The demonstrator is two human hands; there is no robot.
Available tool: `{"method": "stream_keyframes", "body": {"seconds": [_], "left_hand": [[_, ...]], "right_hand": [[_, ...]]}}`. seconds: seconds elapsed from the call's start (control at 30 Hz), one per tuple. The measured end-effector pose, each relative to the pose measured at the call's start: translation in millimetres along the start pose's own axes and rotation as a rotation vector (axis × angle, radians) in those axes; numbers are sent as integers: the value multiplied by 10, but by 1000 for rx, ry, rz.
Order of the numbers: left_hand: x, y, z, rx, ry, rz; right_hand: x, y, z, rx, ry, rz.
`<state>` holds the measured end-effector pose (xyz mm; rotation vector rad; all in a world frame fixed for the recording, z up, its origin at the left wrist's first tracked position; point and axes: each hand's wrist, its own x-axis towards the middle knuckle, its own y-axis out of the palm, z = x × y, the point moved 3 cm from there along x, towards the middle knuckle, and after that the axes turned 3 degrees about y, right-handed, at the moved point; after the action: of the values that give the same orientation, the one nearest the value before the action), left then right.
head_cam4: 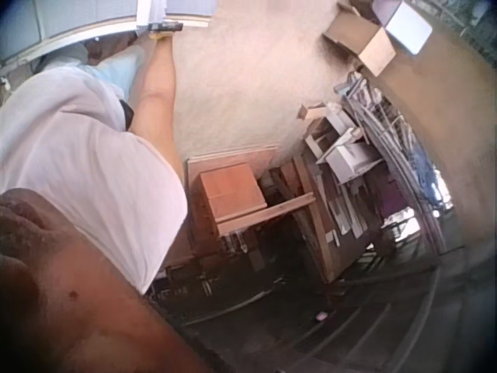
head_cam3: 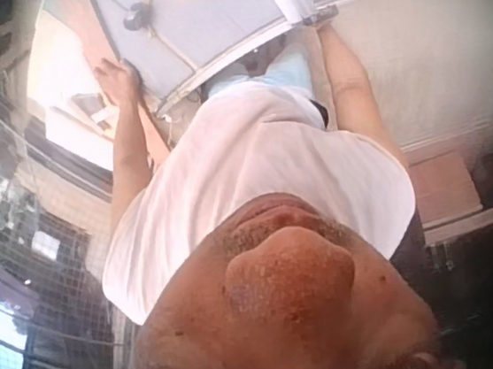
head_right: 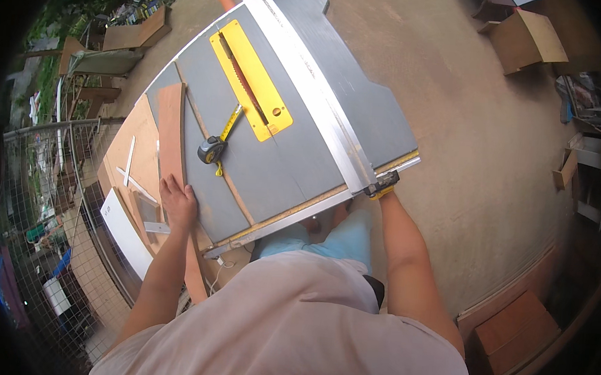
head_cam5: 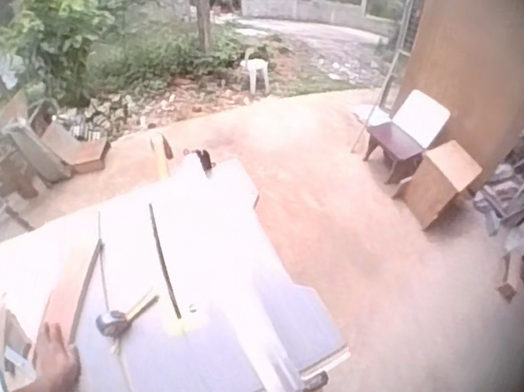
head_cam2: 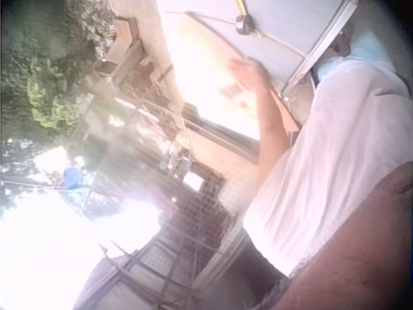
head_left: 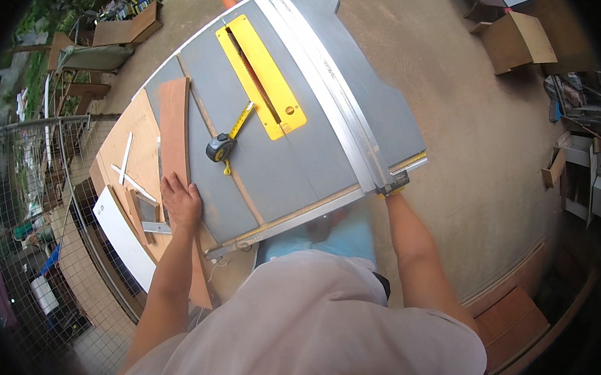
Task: The person adjusts the fence and rip guard on a table saw, repeatedly loosening and tightening knobs to reposition the metal fence. They use a tape measure to check distances and make fine adjustments to the fence alignment.
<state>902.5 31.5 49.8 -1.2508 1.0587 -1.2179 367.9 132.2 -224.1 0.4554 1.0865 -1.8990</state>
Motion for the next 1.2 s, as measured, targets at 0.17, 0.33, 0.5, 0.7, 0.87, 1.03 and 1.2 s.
{"method": "stream_keyframes", "body": {"seconds": [0.17, 0.33, 0.5, 0.7, 0.87, 1.03, 1.2], "left_hand": [[-54, 11, 23, 4, 5, -16], [-5, -9, 1, 5, -11, 6], [-42, 21, 72, 27, 0, -13], [-33, 6, 87, 14, -6, -37], [-54, -33, 91, -4, -55, 0], [-80, -45, 145, -46, -37, -19], [-80, -35, 161, -42, -47, -24]], "right_hand": [[55, 173, 37, 8, -21, -28], [81, 112, 71, -1, -32, -51], [11, 9, 106, -5, -40, -53], [-56, -96, 167, 95, -25, -68], [-491, -433, 207, 773, 72, 144], [-1430, -1102, 639, 871, 78, 671], [-1285, -1131, 717, 128, 11, 592]]}}
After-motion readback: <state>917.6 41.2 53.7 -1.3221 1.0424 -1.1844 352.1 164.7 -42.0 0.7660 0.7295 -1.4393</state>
